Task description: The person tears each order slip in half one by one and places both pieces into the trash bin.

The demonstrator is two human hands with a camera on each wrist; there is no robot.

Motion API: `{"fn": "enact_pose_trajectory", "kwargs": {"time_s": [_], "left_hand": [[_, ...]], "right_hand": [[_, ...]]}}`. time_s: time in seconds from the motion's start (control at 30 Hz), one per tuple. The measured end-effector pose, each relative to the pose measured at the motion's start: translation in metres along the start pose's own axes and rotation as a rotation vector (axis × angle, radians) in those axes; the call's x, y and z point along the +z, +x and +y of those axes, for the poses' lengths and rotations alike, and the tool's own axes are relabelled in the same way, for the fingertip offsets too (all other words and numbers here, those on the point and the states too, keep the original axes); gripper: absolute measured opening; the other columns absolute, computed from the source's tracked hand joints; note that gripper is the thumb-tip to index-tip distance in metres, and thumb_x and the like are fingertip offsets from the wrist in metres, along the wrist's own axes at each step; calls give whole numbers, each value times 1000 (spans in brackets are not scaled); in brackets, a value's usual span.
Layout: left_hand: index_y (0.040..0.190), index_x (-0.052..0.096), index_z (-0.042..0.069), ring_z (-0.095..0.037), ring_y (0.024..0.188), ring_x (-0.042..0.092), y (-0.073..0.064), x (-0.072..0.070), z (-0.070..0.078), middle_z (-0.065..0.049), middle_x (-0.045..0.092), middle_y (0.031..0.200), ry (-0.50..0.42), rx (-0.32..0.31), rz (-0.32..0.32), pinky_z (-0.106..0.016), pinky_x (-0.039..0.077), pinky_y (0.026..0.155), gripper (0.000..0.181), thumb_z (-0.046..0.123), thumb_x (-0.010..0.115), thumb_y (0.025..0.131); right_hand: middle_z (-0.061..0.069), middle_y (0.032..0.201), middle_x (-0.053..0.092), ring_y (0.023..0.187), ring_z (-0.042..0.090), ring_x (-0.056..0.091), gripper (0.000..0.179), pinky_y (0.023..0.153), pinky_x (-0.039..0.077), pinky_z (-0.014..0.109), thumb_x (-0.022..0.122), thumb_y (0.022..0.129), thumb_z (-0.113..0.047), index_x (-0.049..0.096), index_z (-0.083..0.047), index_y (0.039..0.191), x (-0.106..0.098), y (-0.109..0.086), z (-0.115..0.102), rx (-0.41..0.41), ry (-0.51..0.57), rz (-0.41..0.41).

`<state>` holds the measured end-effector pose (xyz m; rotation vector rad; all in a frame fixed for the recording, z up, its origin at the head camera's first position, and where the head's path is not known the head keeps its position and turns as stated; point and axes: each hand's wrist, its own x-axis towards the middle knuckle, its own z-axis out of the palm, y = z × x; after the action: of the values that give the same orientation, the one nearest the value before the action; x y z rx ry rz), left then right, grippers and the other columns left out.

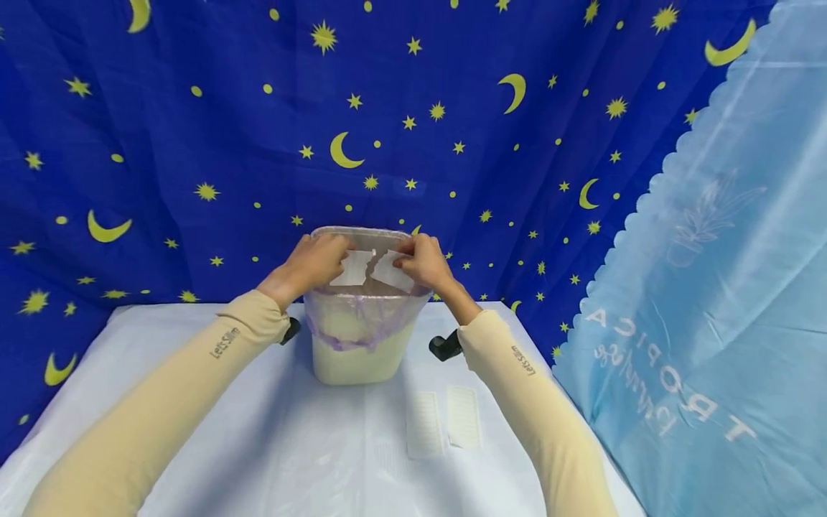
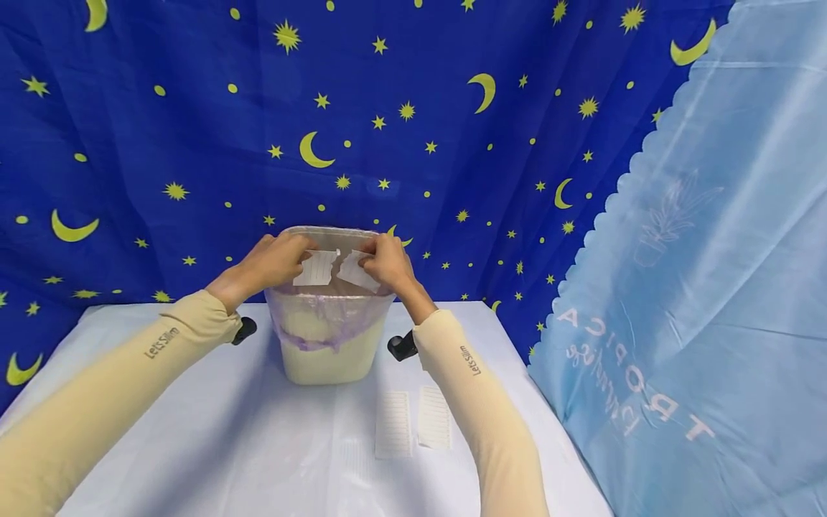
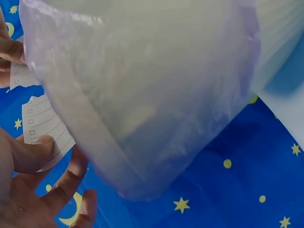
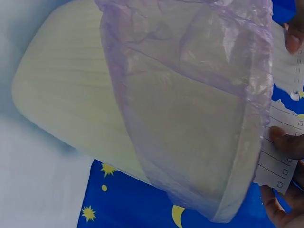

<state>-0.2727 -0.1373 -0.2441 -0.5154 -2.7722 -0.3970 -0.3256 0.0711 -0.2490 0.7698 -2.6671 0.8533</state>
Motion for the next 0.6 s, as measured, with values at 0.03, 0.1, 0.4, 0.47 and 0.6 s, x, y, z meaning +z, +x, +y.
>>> {"fn": "enact_pose_trajectory", "kwargs": {"time_s": [0.03, 0.1, 0.4, 0.47, 0.6], "left_hand": [[119, 69, 4, -33, 108, 65, 1, 2, 1, -13, 71, 114, 2, 3, 1, -51, 50, 83, 36, -3, 54, 87], [117, 70, 5, -32, 107, 66, 3, 4, 3, -13, 71, 113, 8, 6, 7, -51, 49, 86, 35, -1, 54, 87], [93, 67, 2, -35, 93, 67, 4, 10, 1, -16, 71, 92, 46, -2, 11, -55, 43, 91, 14, 2, 55, 87], [86, 64, 3, -35, 91, 67, 4, 12, 1, -15, 70, 87, 43, -12, 11, -56, 42, 92, 9, 5, 56, 88], [82, 65, 5, -34, 87, 68, 4, 16, -1, -13, 70, 84, 31, -25, 25, -55, 44, 88, 12, 11, 59, 90]], "right_hand": [[10, 89, 75, 67, 11, 56, 19, 58, 44, 19, 71, 78, 1, 78, -3, 95, 0, -1, 1, -2, 2, -8], [10, 89, 75, 66, 11, 54, 19, 57, 43, 20, 70, 79, 2, 78, -3, 95, 1, -1, 2, -11, 0, -17], [11, 89, 75, 75, 18, 65, 19, 104, 41, 45, 70, 79, 2, 78, -2, 95, 3, 2, 3, -27, -20, -35], [12, 91, 75, 76, 18, 66, 21, 94, 49, 40, 69, 79, 3, 77, -1, 98, 4, 2, 4, -16, -10, -54], [14, 92, 75, 76, 17, 65, 20, 68, 52, 29, 69, 79, 3, 76, 0, 98, 7, 1, 4, 9, 14, -75]]}}
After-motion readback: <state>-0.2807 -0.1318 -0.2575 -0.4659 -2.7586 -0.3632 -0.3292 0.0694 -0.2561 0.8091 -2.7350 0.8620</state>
